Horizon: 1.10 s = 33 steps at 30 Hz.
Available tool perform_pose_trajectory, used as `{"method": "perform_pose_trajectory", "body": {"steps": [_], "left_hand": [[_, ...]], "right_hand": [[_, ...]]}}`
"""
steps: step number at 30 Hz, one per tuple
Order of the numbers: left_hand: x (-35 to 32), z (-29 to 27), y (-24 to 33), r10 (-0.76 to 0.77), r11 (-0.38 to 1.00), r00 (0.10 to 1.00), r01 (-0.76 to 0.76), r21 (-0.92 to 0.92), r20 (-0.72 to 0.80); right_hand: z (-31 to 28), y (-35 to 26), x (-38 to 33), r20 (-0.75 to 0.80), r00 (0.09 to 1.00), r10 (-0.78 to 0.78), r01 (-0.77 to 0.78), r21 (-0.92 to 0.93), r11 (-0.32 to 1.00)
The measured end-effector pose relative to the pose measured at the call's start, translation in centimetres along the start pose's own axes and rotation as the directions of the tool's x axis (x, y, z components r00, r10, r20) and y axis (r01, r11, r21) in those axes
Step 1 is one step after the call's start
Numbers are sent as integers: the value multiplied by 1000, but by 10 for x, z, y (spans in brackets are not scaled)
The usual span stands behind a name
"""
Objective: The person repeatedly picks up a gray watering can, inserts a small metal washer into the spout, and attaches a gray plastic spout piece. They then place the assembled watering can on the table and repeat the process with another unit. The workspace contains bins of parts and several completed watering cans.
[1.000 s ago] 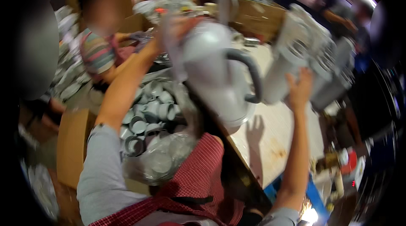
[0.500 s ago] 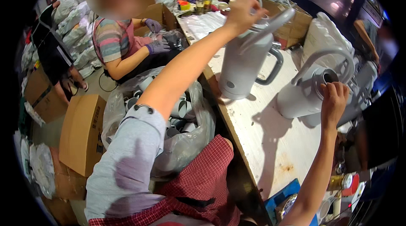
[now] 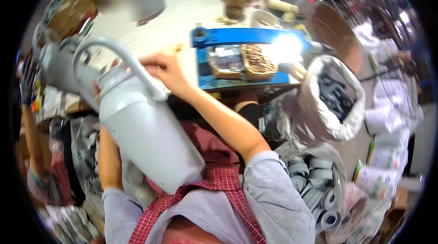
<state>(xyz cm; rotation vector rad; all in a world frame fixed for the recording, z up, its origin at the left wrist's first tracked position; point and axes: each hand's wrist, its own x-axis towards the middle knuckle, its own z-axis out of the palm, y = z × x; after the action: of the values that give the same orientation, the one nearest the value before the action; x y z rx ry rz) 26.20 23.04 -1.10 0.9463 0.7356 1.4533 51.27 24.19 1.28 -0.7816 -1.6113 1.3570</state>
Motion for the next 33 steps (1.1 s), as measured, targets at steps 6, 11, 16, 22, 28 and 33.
{"method": "perform_pose_trajectory", "body": {"steps": [6, 11, 16, 22, 28, 33], "left_hand": [[-59, -16, 7, -105, 993, 991, 99, -61, -89], [-47, -29, 7, 37, 936, 977, 40, 350, -210], [-28, -38, 46, -136, 668, 990, 117, 735, -33], [-50, -33, 34, -277, 363, 903, 415, 834, -329], [-87, -28, 62, -125, 596, 920, 368, 714, -370], [-103, -43, 58, 280, 597, 873, 168, 784, -400]], "right_hand": [[-178, 46, -103, -333, 943, -19, -220, -662, 717], [-244, 86, -80, -68, 979, -190, 34, -873, 486], [-244, 98, -55, 24, 991, 134, -21, -946, 324], [-227, 66, -67, 141, 988, -62, 147, -985, 95], [-182, 0, -62, -190, 963, -190, 39, -599, 800], [-135, -15, 19, -204, 952, -229, 214, -93, 972]]}}
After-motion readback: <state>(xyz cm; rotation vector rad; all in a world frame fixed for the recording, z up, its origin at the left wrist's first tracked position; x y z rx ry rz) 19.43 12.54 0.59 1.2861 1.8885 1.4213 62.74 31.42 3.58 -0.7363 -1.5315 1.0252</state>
